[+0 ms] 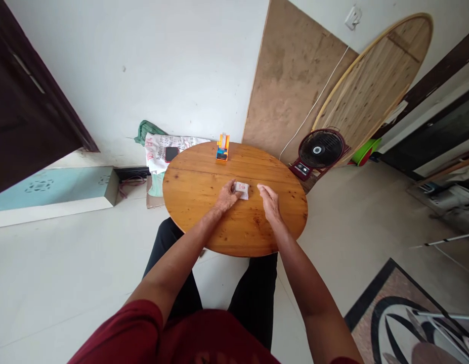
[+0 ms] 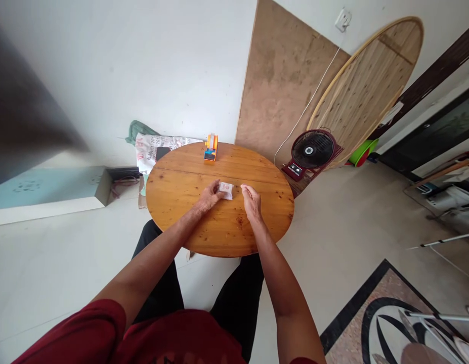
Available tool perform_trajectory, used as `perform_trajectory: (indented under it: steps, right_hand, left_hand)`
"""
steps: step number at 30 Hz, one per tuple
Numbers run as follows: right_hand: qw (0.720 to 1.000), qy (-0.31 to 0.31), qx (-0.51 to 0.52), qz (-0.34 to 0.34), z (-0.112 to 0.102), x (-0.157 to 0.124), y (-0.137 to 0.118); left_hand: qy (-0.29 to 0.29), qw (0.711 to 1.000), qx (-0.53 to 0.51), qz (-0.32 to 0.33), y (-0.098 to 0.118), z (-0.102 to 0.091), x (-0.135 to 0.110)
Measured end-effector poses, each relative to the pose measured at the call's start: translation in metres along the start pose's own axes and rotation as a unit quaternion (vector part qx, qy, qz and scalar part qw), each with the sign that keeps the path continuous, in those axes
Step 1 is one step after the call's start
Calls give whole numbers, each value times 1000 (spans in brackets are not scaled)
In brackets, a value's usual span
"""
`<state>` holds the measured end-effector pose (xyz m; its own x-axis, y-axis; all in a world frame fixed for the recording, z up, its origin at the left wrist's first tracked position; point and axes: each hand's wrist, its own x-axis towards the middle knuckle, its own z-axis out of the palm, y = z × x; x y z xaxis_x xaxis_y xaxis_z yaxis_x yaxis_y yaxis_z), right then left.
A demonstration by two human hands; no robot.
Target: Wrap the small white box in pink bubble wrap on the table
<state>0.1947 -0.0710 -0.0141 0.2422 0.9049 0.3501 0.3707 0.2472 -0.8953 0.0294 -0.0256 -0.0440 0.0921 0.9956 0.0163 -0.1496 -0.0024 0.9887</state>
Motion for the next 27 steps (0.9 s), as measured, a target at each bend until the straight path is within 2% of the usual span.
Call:
perform_trajectory:
  steps: [2,5,9,14,18,20,23,25,27]
  right_hand:
    - [998,-3,22,53,7,0,11]
    - [997,-7,15,71,23,-1,20]
    - [997,-53,-38,52,37,-6,18]
    - [990,-103,-91,6,40,-12,19]
    - [990,-104,-94,-1,40,-12,19]
    - [994,-68,-84,20,36,-12,18]
    - [996,-12,-61,56,27,-14,15]
    - [997,-10,-51,61,21,-17,12]
    - [996,-34,-59,55,19,-21,9]
  left_hand:
    - [10,1000,-23,-9,3,1,-1]
    - [25,998,-53,-22,7,-2,-2]
    - [22,995,-87,-42,13,-6,-6]
    - [-3,991,-114,-64,16,0,-15]
    - [-20,988,-136,-67,17,6,-18]
    - [19,985,-158,-63,17,5,-15]
    - [113,971,-199,-69,17,-3,-6]
    - [143,963,-214,-84,17,-9,-1]
    - [143,961,-219,-93,16,-12,1]
